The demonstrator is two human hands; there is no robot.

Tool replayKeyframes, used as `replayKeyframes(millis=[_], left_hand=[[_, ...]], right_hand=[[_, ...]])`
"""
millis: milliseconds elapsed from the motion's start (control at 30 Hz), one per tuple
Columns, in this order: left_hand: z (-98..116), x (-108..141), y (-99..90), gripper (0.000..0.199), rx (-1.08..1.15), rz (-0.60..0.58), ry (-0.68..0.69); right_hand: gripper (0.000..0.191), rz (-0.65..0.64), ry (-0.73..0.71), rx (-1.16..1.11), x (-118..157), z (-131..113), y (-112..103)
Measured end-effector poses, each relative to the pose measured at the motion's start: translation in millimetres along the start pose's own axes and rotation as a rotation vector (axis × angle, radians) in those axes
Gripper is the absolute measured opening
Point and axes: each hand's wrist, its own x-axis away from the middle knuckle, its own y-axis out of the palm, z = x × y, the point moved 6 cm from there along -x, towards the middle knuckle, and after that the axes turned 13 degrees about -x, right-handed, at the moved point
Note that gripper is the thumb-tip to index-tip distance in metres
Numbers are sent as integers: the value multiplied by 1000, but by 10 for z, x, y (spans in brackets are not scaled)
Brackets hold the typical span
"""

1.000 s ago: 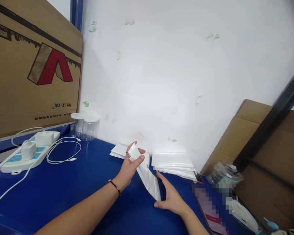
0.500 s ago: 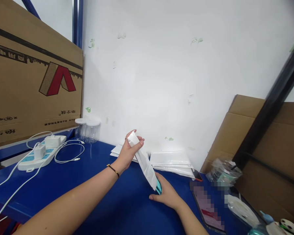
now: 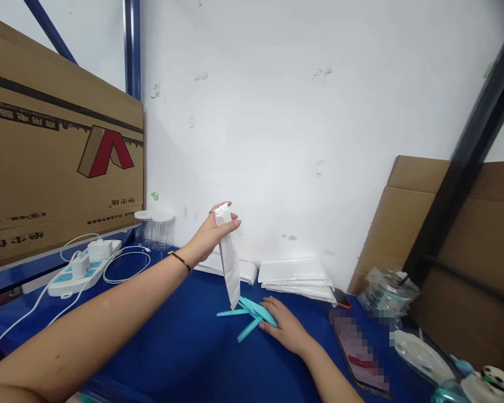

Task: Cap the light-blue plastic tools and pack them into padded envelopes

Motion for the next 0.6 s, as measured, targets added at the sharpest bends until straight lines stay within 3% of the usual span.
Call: replayKeyframes(millis=[267,400,500,600], left_hand=[[282,-69,-136,64,-38,-46,55],[325,-43,-146,66,-135,-125,91],[99,64,-131,72,-427,-266,141],[-443,230,-194,72,-707,-419,119]], right_hand=[[58,-17,-13,21,5,2,13],[56,-17,-9,2,7,-4,15],[52,-27,-6,-20,14,-41,22],[48,-42,-25,-55,22,-111,36]])
